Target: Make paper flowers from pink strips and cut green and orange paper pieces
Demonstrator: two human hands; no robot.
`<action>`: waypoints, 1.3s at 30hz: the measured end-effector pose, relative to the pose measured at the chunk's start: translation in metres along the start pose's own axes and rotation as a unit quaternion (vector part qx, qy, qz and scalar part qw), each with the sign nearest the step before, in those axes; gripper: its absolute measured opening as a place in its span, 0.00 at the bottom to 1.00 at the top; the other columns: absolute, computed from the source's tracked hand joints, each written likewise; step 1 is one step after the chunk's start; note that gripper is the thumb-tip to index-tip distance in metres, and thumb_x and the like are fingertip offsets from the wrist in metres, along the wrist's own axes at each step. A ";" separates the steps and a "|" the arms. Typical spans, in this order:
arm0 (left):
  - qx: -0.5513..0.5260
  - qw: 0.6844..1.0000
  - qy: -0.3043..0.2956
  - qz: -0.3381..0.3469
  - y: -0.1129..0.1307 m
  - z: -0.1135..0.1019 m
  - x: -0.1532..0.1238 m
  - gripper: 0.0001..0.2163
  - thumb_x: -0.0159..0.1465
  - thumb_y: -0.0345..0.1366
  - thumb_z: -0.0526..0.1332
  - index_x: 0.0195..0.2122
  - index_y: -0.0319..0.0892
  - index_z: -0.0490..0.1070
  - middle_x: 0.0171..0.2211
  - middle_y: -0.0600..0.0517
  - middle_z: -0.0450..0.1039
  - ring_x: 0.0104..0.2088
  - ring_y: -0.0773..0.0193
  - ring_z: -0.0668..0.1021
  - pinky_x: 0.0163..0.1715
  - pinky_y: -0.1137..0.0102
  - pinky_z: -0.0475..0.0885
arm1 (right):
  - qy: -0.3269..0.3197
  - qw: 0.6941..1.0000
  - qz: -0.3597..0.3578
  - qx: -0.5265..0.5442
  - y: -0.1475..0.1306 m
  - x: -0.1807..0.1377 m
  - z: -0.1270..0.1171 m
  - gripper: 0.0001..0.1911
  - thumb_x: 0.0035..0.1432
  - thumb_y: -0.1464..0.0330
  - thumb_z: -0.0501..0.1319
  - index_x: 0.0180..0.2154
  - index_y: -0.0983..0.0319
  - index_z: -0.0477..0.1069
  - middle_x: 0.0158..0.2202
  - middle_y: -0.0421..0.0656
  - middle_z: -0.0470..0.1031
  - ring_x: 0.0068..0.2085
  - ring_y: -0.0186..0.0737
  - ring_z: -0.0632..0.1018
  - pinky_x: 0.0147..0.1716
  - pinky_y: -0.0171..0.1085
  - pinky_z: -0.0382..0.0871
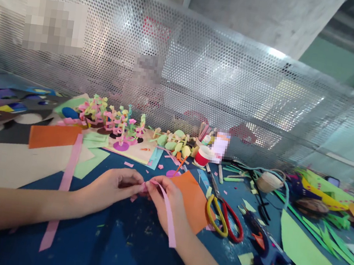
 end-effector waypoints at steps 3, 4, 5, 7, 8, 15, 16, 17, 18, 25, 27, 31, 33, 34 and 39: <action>-0.008 1.000 0.004 0.002 -0.003 -0.001 0.001 0.09 0.60 0.41 0.57 0.33 0.41 0.71 0.30 0.53 0.75 0.28 0.68 0.75 0.33 0.72 0.71 | -0.001 1.000 -0.017 0.005 -0.004 0.000 0.000 0.09 0.55 0.60 0.59 0.30 0.58 0.69 0.27 0.39 0.72 0.30 0.38 0.74 0.31 0.36 0.67; -0.011 1.000 0.004 0.000 -0.004 -0.001 0.001 0.09 0.60 0.41 0.57 0.33 0.41 0.71 0.30 0.53 0.75 0.28 0.68 0.75 0.33 0.72 0.71 | -0.003 1.000 -0.026 0.005 -0.006 -0.001 0.000 0.08 0.54 0.60 0.60 0.30 0.58 0.68 0.28 0.39 0.72 0.31 0.38 0.74 0.32 0.36 0.67; -0.012 1.000 0.004 -0.003 -0.005 -0.001 0.001 0.09 0.60 0.41 0.57 0.33 0.41 0.71 0.30 0.53 0.75 0.28 0.68 0.75 0.33 0.72 0.71 | -0.005 0.999 -0.033 0.006 -0.008 -0.001 0.000 0.08 0.54 0.61 0.60 0.29 0.58 0.68 0.28 0.39 0.72 0.32 0.39 0.74 0.33 0.37 0.67; -0.009 1.000 0.004 -0.008 -0.006 -0.002 0.001 0.09 0.60 0.41 0.58 0.33 0.41 0.71 0.29 0.53 0.75 0.28 0.68 0.75 0.32 0.72 0.71 | -0.006 0.999 -0.040 0.010 -0.010 0.000 0.000 0.08 0.54 0.61 0.60 0.29 0.58 0.68 0.29 0.39 0.71 0.32 0.39 0.74 0.33 0.37 0.67; -0.007 1.000 0.003 -0.008 -0.006 -0.002 0.001 0.09 0.60 0.41 0.58 0.33 0.41 0.72 0.29 0.53 0.75 0.28 0.68 0.76 0.32 0.72 0.71 | -0.006 0.999 -0.039 0.014 -0.009 0.000 0.000 0.08 0.54 0.61 0.60 0.29 0.58 0.68 0.29 0.39 0.71 0.31 0.38 0.74 0.33 0.37 0.67; -0.019 1.000 -0.011 -0.002 -0.004 0.002 0.001 0.09 0.60 0.41 0.58 0.33 0.41 0.72 0.30 0.52 0.76 0.31 0.66 0.77 0.35 0.70 0.72 | 0.000 0.990 0.028 0.140 0.009 0.003 0.004 0.12 0.49 0.59 0.64 0.31 0.57 0.64 0.24 0.37 0.71 0.26 0.38 0.74 0.28 0.38 0.68; -0.025 1.000 -0.011 -0.006 -0.004 0.002 0.001 0.09 0.60 0.41 0.58 0.33 0.41 0.72 0.30 0.52 0.76 0.31 0.65 0.77 0.35 0.70 0.72 | 0.011 0.986 0.042 0.161 0.012 0.003 0.002 0.13 0.49 0.59 0.64 0.32 0.56 0.63 0.24 0.37 0.71 0.25 0.38 0.74 0.28 0.38 0.68; -0.032 0.999 -0.009 -0.009 -0.005 0.002 0.001 0.09 0.60 0.41 0.58 0.33 0.41 0.72 0.30 0.51 0.77 0.31 0.65 0.77 0.35 0.69 0.72 | 0.024 0.983 0.059 0.175 0.015 0.003 0.000 0.13 0.49 0.58 0.64 0.32 0.57 0.63 0.24 0.38 0.72 0.25 0.39 0.74 0.28 0.39 0.69; -0.038 0.999 -0.004 -0.014 -0.006 0.001 0.002 0.10 0.59 0.41 0.58 0.33 0.40 0.72 0.30 0.51 0.77 0.32 0.65 0.77 0.35 0.69 0.72 | 0.039 0.979 0.079 0.182 0.018 0.003 -0.003 0.12 0.50 0.58 0.63 0.30 0.57 0.64 0.24 0.38 0.73 0.25 0.39 0.74 0.28 0.39 0.69; -0.101 0.992 0.057 -0.058 -0.016 -0.014 0.005 0.11 0.57 0.42 0.61 0.32 0.38 0.71 0.30 0.49 0.78 0.33 0.62 0.79 0.35 0.67 0.74 | 0.048 0.996 0.011 0.077 0.000 0.000 -0.011 0.08 0.52 0.59 0.62 0.29 0.55 0.74 0.28 0.40 0.75 0.31 0.41 0.76 0.28 0.38 0.70; -0.102 0.993 0.049 -0.041 -0.014 -0.013 0.005 0.11 0.58 0.42 0.61 0.32 0.38 0.72 0.29 0.50 0.77 0.33 0.62 0.79 0.36 0.67 0.73 | 0.063 0.996 -0.067 -0.010 -0.018 -0.003 -0.012 0.05 0.53 0.63 0.62 0.32 0.54 0.75 0.32 0.40 0.75 0.35 0.41 0.76 0.33 0.39 0.70; -0.089 0.996 0.026 -0.009 -0.009 -0.008 0.005 0.10 0.59 0.41 0.60 0.34 0.38 0.72 0.30 0.51 0.76 0.34 0.63 0.79 0.38 0.67 0.73 | 0.076 0.982 -0.140 -0.097 -0.034 -0.009 -0.010 0.05 0.55 0.66 0.60 0.33 0.54 0.76 0.34 0.41 0.74 0.36 0.40 0.75 0.38 0.39 0.69; -0.072 0.997 0.026 -0.008 -0.009 -0.008 0.004 0.10 0.59 0.41 0.59 0.34 0.39 0.72 0.30 0.52 0.76 0.34 0.63 0.78 0.37 0.68 0.73 | 0.078 0.982 -0.138 -0.107 -0.035 -0.009 -0.010 0.05 0.55 0.66 0.61 0.33 0.55 0.76 0.34 0.41 0.74 0.35 0.40 0.75 0.37 0.38 0.69; -0.063 0.998 0.027 -0.009 -0.009 -0.008 0.004 0.09 0.59 0.41 0.59 0.33 0.39 0.71 0.30 0.52 0.76 0.34 0.64 0.78 0.37 0.68 0.73 | 0.080 0.982 -0.135 -0.109 -0.034 -0.009 -0.011 0.05 0.55 0.66 0.61 0.33 0.55 0.76 0.34 0.41 0.74 0.35 0.40 0.75 0.36 0.38 0.69; -0.028 0.999 0.015 0.005 -0.003 -0.004 0.002 0.08 0.61 0.39 0.58 0.33 0.40 0.71 0.29 0.53 0.75 0.30 0.68 0.76 0.33 0.73 0.71 | 0.077 0.984 -0.119 -0.111 -0.031 -0.008 -0.012 0.04 0.54 0.66 0.61 0.31 0.56 0.75 0.32 0.40 0.74 0.33 0.39 0.75 0.33 0.38 0.69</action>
Point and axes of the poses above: each hand's wrist, its own x-axis towards the middle knuckle, its own z-axis out of the palm, y = z × x, the point moved 9 cm from there along x, towards the middle knuckle
